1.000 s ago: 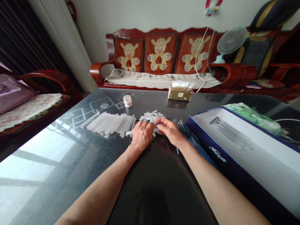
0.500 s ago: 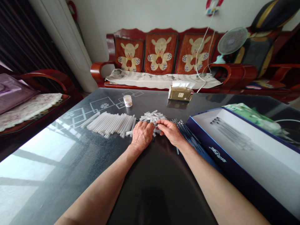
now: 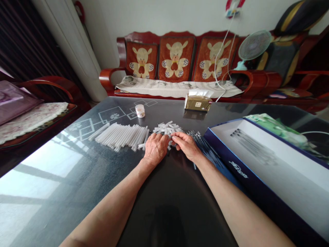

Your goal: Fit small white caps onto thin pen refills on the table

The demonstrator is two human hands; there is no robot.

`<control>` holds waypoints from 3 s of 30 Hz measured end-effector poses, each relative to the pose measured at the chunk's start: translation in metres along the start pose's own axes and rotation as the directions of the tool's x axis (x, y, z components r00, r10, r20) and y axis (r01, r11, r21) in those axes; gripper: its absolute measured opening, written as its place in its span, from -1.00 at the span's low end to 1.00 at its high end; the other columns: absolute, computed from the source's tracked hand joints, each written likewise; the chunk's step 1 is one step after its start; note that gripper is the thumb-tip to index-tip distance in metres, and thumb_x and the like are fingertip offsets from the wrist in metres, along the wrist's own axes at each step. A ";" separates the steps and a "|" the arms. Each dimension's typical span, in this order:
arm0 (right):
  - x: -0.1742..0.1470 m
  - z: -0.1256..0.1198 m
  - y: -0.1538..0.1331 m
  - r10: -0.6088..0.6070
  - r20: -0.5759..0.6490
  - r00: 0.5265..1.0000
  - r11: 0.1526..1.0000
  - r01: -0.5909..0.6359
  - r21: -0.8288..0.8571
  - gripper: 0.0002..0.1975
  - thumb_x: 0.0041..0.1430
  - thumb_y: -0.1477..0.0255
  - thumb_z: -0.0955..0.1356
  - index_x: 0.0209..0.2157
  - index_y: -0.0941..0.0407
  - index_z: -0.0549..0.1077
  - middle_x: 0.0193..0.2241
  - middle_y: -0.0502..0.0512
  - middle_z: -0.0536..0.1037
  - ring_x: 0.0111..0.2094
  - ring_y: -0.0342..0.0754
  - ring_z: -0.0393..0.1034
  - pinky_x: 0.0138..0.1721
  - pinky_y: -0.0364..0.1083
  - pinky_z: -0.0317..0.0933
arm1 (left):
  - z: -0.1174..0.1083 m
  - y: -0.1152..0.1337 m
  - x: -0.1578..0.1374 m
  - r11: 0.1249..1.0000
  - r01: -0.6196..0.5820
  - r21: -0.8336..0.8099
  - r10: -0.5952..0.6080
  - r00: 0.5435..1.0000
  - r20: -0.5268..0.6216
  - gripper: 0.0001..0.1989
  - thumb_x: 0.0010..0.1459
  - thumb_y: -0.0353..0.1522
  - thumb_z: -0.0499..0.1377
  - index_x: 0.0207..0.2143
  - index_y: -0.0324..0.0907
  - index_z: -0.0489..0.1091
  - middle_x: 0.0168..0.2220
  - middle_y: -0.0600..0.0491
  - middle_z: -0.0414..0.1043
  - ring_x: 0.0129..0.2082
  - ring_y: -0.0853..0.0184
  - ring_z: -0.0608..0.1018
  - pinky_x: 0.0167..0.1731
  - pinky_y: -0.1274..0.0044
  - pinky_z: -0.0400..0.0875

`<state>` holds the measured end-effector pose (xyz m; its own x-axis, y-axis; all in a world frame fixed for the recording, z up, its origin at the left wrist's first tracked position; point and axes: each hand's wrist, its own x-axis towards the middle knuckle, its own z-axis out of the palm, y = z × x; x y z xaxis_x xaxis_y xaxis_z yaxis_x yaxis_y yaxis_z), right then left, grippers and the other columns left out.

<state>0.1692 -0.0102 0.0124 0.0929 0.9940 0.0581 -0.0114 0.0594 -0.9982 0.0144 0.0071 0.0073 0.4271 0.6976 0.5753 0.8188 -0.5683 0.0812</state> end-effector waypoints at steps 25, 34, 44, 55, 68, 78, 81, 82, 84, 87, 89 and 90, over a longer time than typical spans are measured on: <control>0.013 -0.030 0.012 -0.388 -0.097 0.917 0.740 0.247 -0.626 -0.85 0.07 0.40 0.36 -0.31 0.09 0.55 -0.38 0.06 0.61 -0.36 -0.05 0.48 -0.24 -0.08 0.32 | 0.001 -0.002 0.000 1.000 0.017 0.021 -0.017 1.000 0.008 -0.69 0.34 -0.22 -0.02 -0.16 -0.10 0.49 -0.40 0.00 0.43 -0.34 0.24 0.41 -0.32 0.45 0.18; 0.001 -0.015 0.010 -0.472 0.099 0.876 0.514 0.365 -0.776 -0.80 0.16 0.46 0.34 -0.18 0.07 0.55 -0.28 0.11 0.54 -0.33 -0.05 0.47 -0.27 -0.11 0.31 | 0.004 -0.003 -0.001 1.000 -0.029 -0.006 0.029 0.997 0.065 -0.68 0.35 -0.24 -0.04 -0.06 -0.06 0.47 -0.37 0.00 0.45 -0.31 0.23 0.41 -0.27 0.43 0.19; 0.002 -0.011 0.007 -0.535 0.073 0.842 0.656 0.468 -0.592 -0.85 0.16 0.39 0.32 -0.36 0.09 0.54 -0.43 0.05 0.55 -0.41 -0.10 0.41 -0.34 -0.14 0.26 | 0.004 -0.003 -0.001 0.998 -0.048 -0.036 0.049 0.999 0.024 -0.68 0.35 -0.30 -0.05 -0.04 -0.10 0.46 -0.38 -0.02 0.45 -0.32 0.24 0.41 -0.28 0.44 0.19; 0.004 -0.024 0.004 -0.731 -0.160 0.664 0.555 0.441 -0.705 -0.69 0.13 0.37 0.29 -0.08 0.14 0.42 -0.06 0.27 0.50 -0.01 0.10 0.38 -0.02 0.07 0.29 | 0.006 -0.005 -0.002 0.993 0.118 -0.015 -0.118 0.993 -0.002 -0.66 0.30 -0.19 0.02 -0.37 -0.06 0.54 -0.48 0.02 0.41 -0.39 0.29 0.39 -0.32 0.47 0.14; -0.009 -0.010 -0.009 -0.509 0.258 0.821 0.256 0.431 -0.865 -0.84 0.26 0.50 0.26 -0.29 0.10 0.49 -0.29 0.12 0.48 -0.27 -0.04 0.39 -0.21 -0.11 0.27 | 0.005 -0.005 -0.001 1.000 0.024 0.015 -0.025 0.999 0.022 -0.68 0.30 -0.24 0.01 0.00 -0.06 0.45 -0.35 -0.02 0.44 -0.29 0.21 0.42 -0.23 0.41 0.22; -0.016 -0.056 -0.025 -0.442 0.071 0.894 0.143 0.149 -0.978 -0.84 0.21 0.48 0.28 -0.37 0.10 0.50 -0.38 0.12 0.45 -0.38 -0.05 0.35 -0.34 -0.12 0.16 | 0.005 -0.008 0.000 0.998 -0.027 -0.062 0.025 0.999 -0.025 -0.68 0.25 -0.41 0.01 -0.02 -0.06 0.44 -0.25 -0.05 0.46 -0.23 0.17 0.41 -0.15 0.32 0.24; -0.017 -0.065 -0.016 -0.398 -0.026 0.917 0.109 0.019 -0.994 -0.84 0.18 0.47 0.29 -0.42 0.11 0.50 -0.44 0.13 0.45 -0.43 -0.04 0.34 -0.39 -0.10 0.13 | 0.004 -0.008 0.000 0.996 -0.048 -0.078 0.042 0.997 -0.071 -0.69 0.24 -0.41 0.05 -0.04 0.01 0.46 -0.11 -0.04 0.46 -0.13 0.15 0.40 -0.08 0.28 0.23; -0.018 -0.067 -0.014 -0.373 -0.051 0.926 0.100 -0.015 -0.995 -0.84 0.16 0.48 0.29 -0.43 0.11 0.50 -0.45 0.14 0.45 -0.44 -0.04 0.34 -0.40 -0.10 0.13 | 0.003 -0.008 -0.001 0.995 -0.050 -0.081 0.043 0.995 -0.087 -0.70 0.23 -0.41 0.06 -0.05 0.03 0.46 -0.06 -0.03 0.44 -0.09 0.14 0.39 -0.06 0.27 0.23; -0.019 -0.068 -0.010 -0.336 -0.091 0.937 0.089 -0.065 -0.994 -0.85 0.14 0.47 0.30 -0.43 0.12 0.51 -0.44 0.17 0.46 -0.43 -0.02 0.36 -0.39 -0.09 0.14 | 0.002 -0.007 -0.001 0.993 -0.064 -0.096 0.052 0.991 -0.121 -0.71 0.22 -0.41 0.08 -0.07 0.06 0.47 0.05 -0.01 0.39 -0.01 0.11 0.35 -0.03 0.26 0.25; -0.020 -0.067 -0.008 -0.378 -0.101 0.920 0.115 -0.062 -0.991 -0.85 0.14 0.44 0.31 -0.33 0.15 0.52 -0.35 0.24 0.48 -0.35 0.04 0.40 -0.33 -0.06 0.21 | 0.003 -0.006 -0.001 0.977 -0.130 -0.170 0.099 0.978 -0.182 -0.70 0.23 -0.45 0.06 -0.08 0.01 0.47 0.11 -0.01 0.33 0.03 0.15 0.34 -0.02 0.30 0.32; -0.019 -0.064 -0.008 -0.454 -0.075 0.888 0.204 0.021 -0.979 -0.81 0.16 0.44 0.28 -0.28 0.16 0.52 -0.30 0.26 0.50 -0.29 0.06 0.42 -0.25 -0.03 0.26 | 0.003 -0.004 -0.001 0.947 -0.195 -0.254 0.139 0.965 -0.223 -0.70 0.24 -0.49 0.00 -0.08 -0.07 0.44 0.09 -0.05 0.34 0.04 0.20 0.37 0.00 0.33 0.36; -0.018 -0.062 -0.009 -0.487 -0.070 0.871 0.280 0.079 -0.957 -0.79 0.17 0.44 0.26 -0.27 0.16 0.52 -0.29 0.26 0.51 -0.26 0.07 0.43 -0.21 -0.01 0.27 | 0.002 -0.003 -0.001 0.927 -0.229 -0.298 0.161 0.958 -0.236 -0.70 0.25 -0.50 -0.02 -0.09 -0.11 0.42 0.07 -0.08 0.35 0.04 0.22 0.38 0.01 0.34 0.37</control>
<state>0.2294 -0.0349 0.0193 0.1564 0.8301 0.5352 0.9567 0.0073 -0.2909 0.0124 0.0086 0.0045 0.4505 0.4740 0.7565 0.5464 -0.8165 0.1863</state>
